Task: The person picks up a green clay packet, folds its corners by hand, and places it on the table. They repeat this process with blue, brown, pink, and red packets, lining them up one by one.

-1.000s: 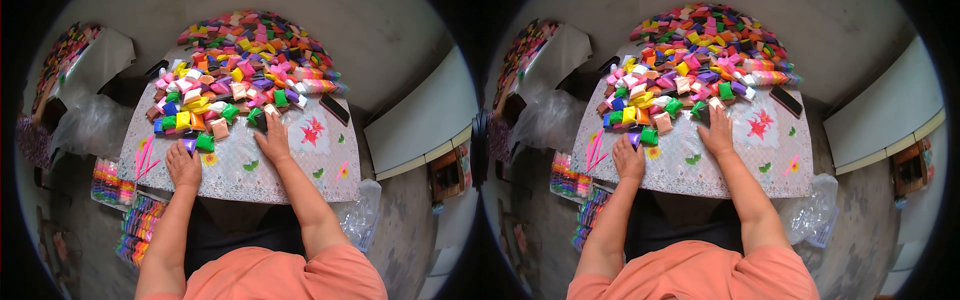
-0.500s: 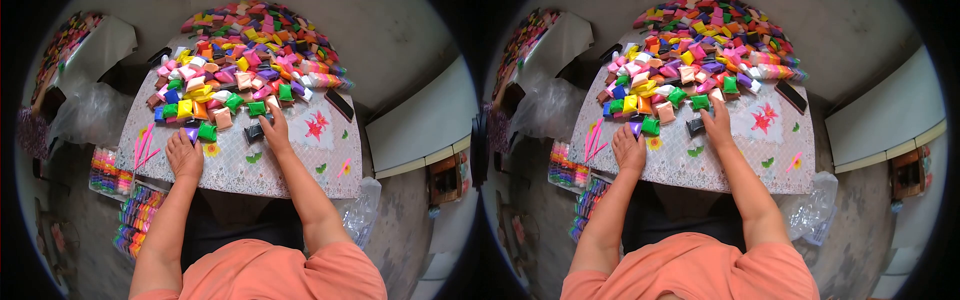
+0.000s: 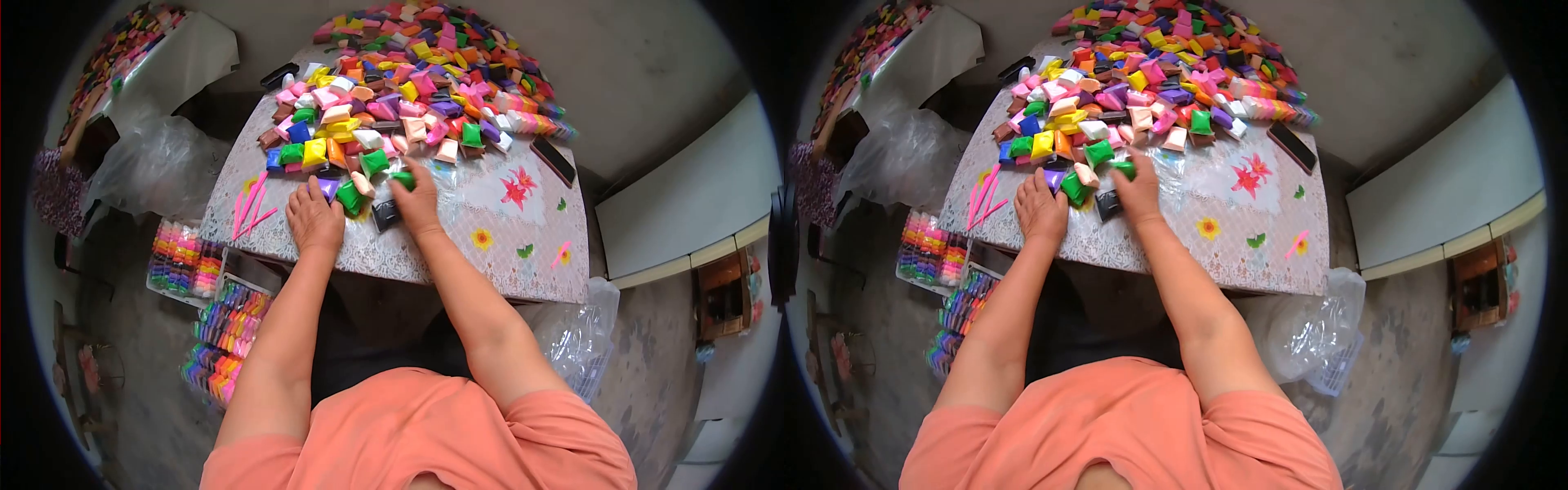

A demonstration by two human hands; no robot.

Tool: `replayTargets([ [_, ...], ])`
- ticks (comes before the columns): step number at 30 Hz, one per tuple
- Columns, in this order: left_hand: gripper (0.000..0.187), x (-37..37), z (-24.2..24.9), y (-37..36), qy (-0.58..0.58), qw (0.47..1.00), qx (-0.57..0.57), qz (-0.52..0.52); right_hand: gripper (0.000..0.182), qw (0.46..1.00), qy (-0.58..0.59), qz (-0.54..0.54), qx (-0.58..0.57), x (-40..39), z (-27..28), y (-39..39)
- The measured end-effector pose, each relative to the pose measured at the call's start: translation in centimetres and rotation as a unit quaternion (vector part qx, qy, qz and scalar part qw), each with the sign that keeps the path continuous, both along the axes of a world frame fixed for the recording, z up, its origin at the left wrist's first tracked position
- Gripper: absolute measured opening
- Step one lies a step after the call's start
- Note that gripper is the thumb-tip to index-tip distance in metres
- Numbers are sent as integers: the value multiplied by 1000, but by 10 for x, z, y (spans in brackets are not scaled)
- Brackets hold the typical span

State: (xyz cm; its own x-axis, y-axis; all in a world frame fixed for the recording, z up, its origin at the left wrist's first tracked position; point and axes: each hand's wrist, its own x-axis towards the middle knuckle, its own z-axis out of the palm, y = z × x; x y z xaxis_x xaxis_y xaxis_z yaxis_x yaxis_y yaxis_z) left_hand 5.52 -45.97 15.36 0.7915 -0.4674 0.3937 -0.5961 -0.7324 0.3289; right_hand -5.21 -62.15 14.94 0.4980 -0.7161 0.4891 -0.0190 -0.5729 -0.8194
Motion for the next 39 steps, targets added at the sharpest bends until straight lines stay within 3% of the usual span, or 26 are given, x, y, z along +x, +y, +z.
replayTargets([
  [2, 61, 2, -6, 2, 3, 998, -55, 4, 47, 968, -70, -70, 232, -20, -13, -19],
  [3, 60, 6, -15, 2, -7, 996, -89, 7, 42, 944, -125, -108, 286, -38, 0, -13],
  [5, 59, 9, -21, 5, -31, 989, -147, 4, 38, 952, -93, -87, 277, -77, 7, -8],
  [8, 62, -7, -17, 14, -128, 967, -181, -124, 35, 948, -61, -1, 313, -127, 10, 8],
  [10, 49, -52, 13, 21, -54, 950, -125, -282, 34, 921, -88, 35, 378, -153, 13, 24],
  [12, 39, -78, -8, 16, -73, 921, 3, -382, 34, 875, -153, 61, 455, -171, 20, 44],
  [13, 35, -83, -12, 13, -96, 920, 25, -380, 39, 864, -178, 106, 458, -180, 26, 53],
  [16, 35, -73, 0, 7, -14, 955, 36, -293, 49, 871, -179, 118, 442, -203, 47, 83],
  [18, 36, -66, 4, 5, -76, 970, 0, -233, 53, 880, -177, 140, 418, -215, 55, 97],
  [20, 35, -71, 13, 5, -70, 935, -100, -333, 56, 896, -169, 153, 381, -225, 58, 108],
  [22, 37, -110, 29, 12, 161, 870, -186, -427, 58, 918, -157, 157, 329, -232, 60, 115],
  [23, 38, -136, 32, 15, 446, 755, -246, -413, 56, 922, -164, 167, 309, -235, 66, 121],
  [24, 43, -167, 65, 34, 592, 660, -264, -380, 55, 921, -176, 169, 305, -237, 69, 126],
  [26, 46, -201, 80, 54, 689, 553, -280, -375, 51, 918, -199, 171, 298, -238, 73, 139],
  [29, 41, -230, 73, 67, 656, 552, -356, -372, 44, 928, -169, 138, 303, -241, 80, 156],
  [36, 26, -226, 70, 85, 649, 566, -383, -335, 38, 926, -169, 190, 280, -247, 80, 166],
  [39, 28, -222, 74, 92, 685, 529, -377, -332, 34, 908, -167, 229, 308, -255, 84, 164],
])
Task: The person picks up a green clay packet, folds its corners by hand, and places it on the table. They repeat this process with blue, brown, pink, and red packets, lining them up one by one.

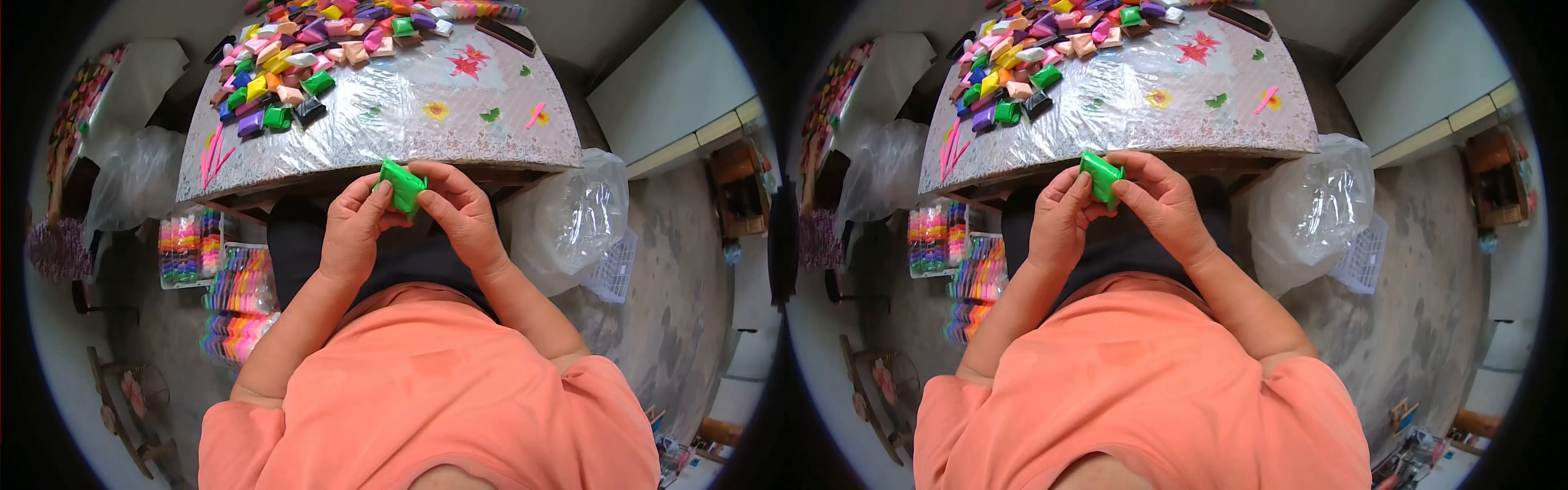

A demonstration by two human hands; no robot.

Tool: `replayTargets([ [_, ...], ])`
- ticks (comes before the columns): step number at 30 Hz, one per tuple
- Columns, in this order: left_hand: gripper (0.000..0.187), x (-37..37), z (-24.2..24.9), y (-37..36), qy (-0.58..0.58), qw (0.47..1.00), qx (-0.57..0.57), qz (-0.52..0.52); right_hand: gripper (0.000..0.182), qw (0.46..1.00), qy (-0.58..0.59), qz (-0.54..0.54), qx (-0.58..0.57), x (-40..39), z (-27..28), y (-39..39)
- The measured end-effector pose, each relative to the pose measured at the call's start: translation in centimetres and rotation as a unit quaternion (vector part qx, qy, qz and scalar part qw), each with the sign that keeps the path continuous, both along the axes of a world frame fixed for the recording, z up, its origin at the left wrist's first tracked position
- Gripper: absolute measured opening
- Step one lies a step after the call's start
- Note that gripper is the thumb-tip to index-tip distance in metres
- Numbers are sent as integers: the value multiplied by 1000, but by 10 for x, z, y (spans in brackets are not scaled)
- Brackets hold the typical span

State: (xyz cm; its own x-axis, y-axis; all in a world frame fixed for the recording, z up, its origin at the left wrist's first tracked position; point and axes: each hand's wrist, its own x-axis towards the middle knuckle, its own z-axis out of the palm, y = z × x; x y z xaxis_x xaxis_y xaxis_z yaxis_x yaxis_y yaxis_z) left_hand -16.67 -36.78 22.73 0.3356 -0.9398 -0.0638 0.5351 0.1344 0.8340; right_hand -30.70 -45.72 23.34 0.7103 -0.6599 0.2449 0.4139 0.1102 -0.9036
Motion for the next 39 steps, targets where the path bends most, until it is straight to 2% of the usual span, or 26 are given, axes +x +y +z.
replayTargets([
  [6, 29, 0, 4, 3, 20, 999, -3, -36, 19, 1000, -5, -1, 15, -8, 0, 0],
  [10, 28, -1, -1, 3, 21, 1000, 7, -3, 12, 999, 7, -42, -23, -8, -8, -3],
  [15, 19, 1, -7, 6, 24, 999, 11, 21, 10, 998, 30, -59, -16, -6, -10, -2],
  [18, 20, 1, -11, 7, 27, 999, 15, 31, 11, 998, 27, -52, 5, -6, -13, -2],
  [21, 14, 0, -6, 10, -52, 997, 5, 52, 13, 999, 18, -32, 28, -8, -22, -6],
  [23, 12, 0, -2, 13, -160, 984, -18, 71, 16, 999, 24, -1, 37, -11, -29, -11],
  [27, 15, 5, -2, 17, -391, 916, -35, 82, 25, 998, 39, 28, 38, -13, -13, 3],
  [28, 20, 5, -1, 19, -416, 905, -45, 71, 28, 998, 33, 38, 43, -10, -11, 8],
  [31, 25, -4, 4, 16, -386, 915, -92, 67, 36, 998, 52, 39, 8, -10, -16, 10],
  [33, 36, -2, 0, 17, -311, 947, -82, 22, 36, 997, 63, 28, -19, -9, -18, 11],
  [36, 43, -4, -6, 14, -198, 976, -92, -5, 31, 999, 32, 7, 35, -8, -16, 16],
  [39, 46, -10, -10, 16, -90, 992, -63, -56, 28, 976, 63, -61, -200, -5, -28, 10],
])
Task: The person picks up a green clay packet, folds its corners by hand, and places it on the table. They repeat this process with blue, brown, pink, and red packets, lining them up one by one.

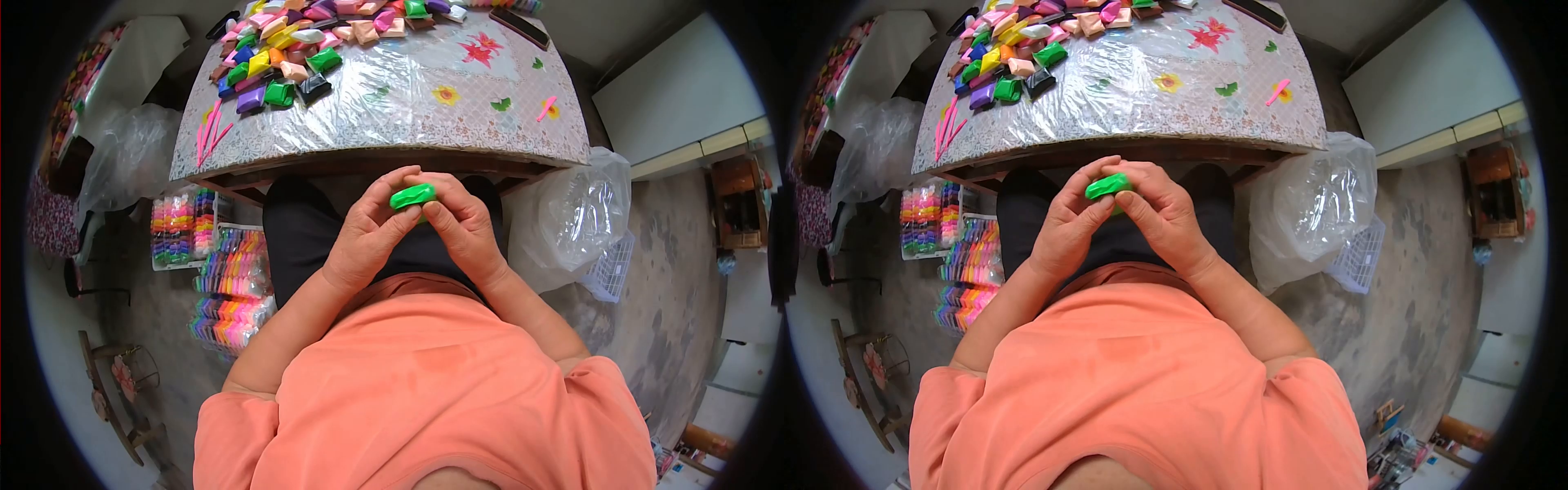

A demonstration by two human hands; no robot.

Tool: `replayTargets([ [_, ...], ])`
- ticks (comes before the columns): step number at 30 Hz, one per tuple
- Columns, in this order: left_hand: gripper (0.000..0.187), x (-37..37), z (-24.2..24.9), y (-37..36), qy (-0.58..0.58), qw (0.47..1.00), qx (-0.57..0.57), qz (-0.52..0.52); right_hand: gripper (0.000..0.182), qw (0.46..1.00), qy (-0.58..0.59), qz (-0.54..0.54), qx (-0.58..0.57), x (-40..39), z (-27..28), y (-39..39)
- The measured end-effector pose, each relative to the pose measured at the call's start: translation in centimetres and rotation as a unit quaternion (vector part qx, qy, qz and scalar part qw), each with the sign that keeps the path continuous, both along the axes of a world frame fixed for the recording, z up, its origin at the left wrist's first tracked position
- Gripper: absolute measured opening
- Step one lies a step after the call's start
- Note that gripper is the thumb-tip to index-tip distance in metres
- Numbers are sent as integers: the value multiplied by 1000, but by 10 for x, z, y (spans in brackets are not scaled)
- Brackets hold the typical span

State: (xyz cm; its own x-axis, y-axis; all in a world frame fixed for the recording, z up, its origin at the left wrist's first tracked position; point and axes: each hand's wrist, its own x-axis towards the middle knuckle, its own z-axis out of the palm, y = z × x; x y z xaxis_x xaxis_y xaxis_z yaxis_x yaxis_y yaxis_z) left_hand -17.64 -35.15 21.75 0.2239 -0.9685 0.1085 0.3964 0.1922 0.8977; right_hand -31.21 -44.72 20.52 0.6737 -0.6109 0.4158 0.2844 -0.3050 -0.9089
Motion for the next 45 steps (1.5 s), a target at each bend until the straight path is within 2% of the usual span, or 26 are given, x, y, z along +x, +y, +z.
replayTargets([
  [2, 46, -2, 0, 2, 56, 998, 32, -21, 28, 990, 44, -37, -130, -4, 5, -6],
  [3, 42, 1, -2, 1, 39, 998, 37, -16, 28, 977, 66, -54, -194, -6, 10, -8],
  [6, 34, 8, 5, 2, 47, 997, 47, -34, 29, 999, 27, -28, -15, -9, 28, -6],
  [7, 31, 7, 7, 2, 44, 998, 33, -35, 27, 1000, 9, -4, 10, -9, 29, -9],
  [10, 31, 8, 1, 3, 46, 997, 34, -56, 24, 997, 9, 53, 49, -13, 30, -12],
  [13, 30, 10, 4, 5, 51, 995, 33, -81, 23, 998, 16, 68, 3, -15, 29, -14],
  [16, 30, 11, 7, 6, 61, 994, 38, -77, 21, 992, 8, 79, 97, -12, 36, -8],
  [19, 31, 13, 6, 5, 52, 996, 45, -65, 19, 995, 33, 84, 45, -14, 33, -14],
  [22, 34, 18, 3, 7, 30, 997, 55, -46, 15, 993, 53, 90, 54, -15, 33, -14],
  [25, 41, 22, -11, 6, 114, 990, 57, -58, 16, 998, 32, 62, 10, -13, 32, -11],
  [31, 38, 13, -10, 6, 319, 939, 83, -100, 16, 998, 16, -18, -56, -8, 38, -5],
  [34, 42, 10, -16, 8, 352, 924, 101, -107, 16, 988, 35, -38, -144, -5, 32, -4],
  [37, 38, 14, -21, 6, 325, 936, 74, -110, 10, 975, 51, -8, -217, -5, 37, -1],
  [41, 34, 18, -18, 5, 307, 941, 55, -129, 5, 995, 25, 95, 12, -9, 45, -3],
  [42, 34, 18, -15, 5, 301, 943, 60, -132, 13, 984, 2, 111, 143, -7, 49, 0],
  [45, 34, 18, -7, 5, 283, 946, 76, -136, 23, 984, 46, 96, 143, -4, 42, -5],
])
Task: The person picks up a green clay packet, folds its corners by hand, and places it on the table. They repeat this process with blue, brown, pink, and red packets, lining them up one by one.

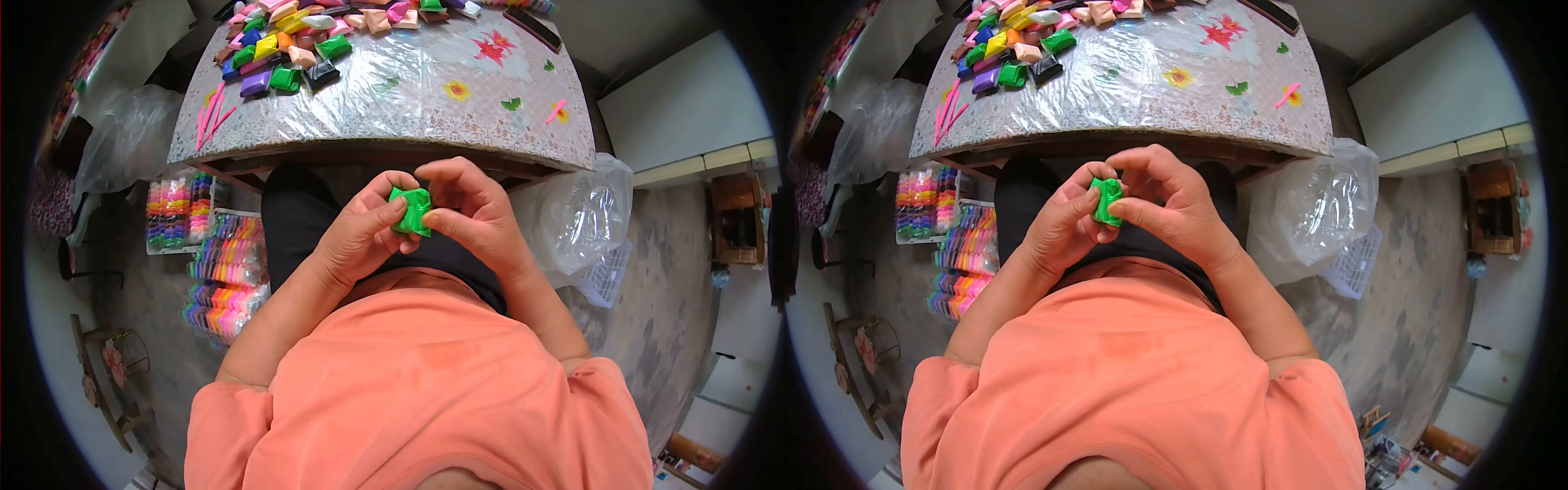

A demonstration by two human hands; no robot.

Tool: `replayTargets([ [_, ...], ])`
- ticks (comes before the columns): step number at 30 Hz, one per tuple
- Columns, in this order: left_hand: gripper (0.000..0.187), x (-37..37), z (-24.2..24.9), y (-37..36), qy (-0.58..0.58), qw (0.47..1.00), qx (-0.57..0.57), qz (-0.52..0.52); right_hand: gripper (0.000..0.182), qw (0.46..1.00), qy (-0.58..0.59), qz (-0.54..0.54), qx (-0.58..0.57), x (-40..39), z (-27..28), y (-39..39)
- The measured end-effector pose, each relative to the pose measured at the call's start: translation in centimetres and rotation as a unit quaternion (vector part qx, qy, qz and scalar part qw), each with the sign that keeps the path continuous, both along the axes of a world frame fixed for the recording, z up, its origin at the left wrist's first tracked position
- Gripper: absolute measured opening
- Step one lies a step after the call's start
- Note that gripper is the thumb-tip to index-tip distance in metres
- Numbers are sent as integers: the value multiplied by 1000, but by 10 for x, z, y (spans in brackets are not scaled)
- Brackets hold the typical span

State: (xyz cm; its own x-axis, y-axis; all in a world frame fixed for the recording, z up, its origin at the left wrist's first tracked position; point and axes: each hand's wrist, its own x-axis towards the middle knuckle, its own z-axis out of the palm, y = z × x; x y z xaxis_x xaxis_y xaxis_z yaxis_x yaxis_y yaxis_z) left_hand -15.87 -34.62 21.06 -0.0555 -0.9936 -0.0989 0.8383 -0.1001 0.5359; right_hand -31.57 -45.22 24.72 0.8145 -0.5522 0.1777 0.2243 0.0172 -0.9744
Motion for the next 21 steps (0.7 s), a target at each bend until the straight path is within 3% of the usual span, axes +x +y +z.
replayTargets([
  [5, 33, 1, 5, 2, -34, 999, 15, -8, 20, 999, -19, -7, -32, 5, -8, 2],
  [11, 31, 1, -2, 2, -19, 1000, -3, -20, 12, 979, -7, -73, -188, 6, -15, -1],
  [14, 30, -1, -7, 1, -5, 999, -11, -30, 7, 982, -26, -82, -166, 7, -14, 1],
  [17, 30, -2, -4, 0, -1, 999, -16, -30, 6, 995, -53, -71, -37, 9, -16, 3],
  [20, 29, -2, -5, 0, -1, 1000, -9, -28, 14, 979, -111, -25, 171, 3, -23, -4],
  [21, 31, -1, -7, 0, 1, 1000, -7, -26, 16, 986, -86, -33, 142, 2, -21, -4],
])
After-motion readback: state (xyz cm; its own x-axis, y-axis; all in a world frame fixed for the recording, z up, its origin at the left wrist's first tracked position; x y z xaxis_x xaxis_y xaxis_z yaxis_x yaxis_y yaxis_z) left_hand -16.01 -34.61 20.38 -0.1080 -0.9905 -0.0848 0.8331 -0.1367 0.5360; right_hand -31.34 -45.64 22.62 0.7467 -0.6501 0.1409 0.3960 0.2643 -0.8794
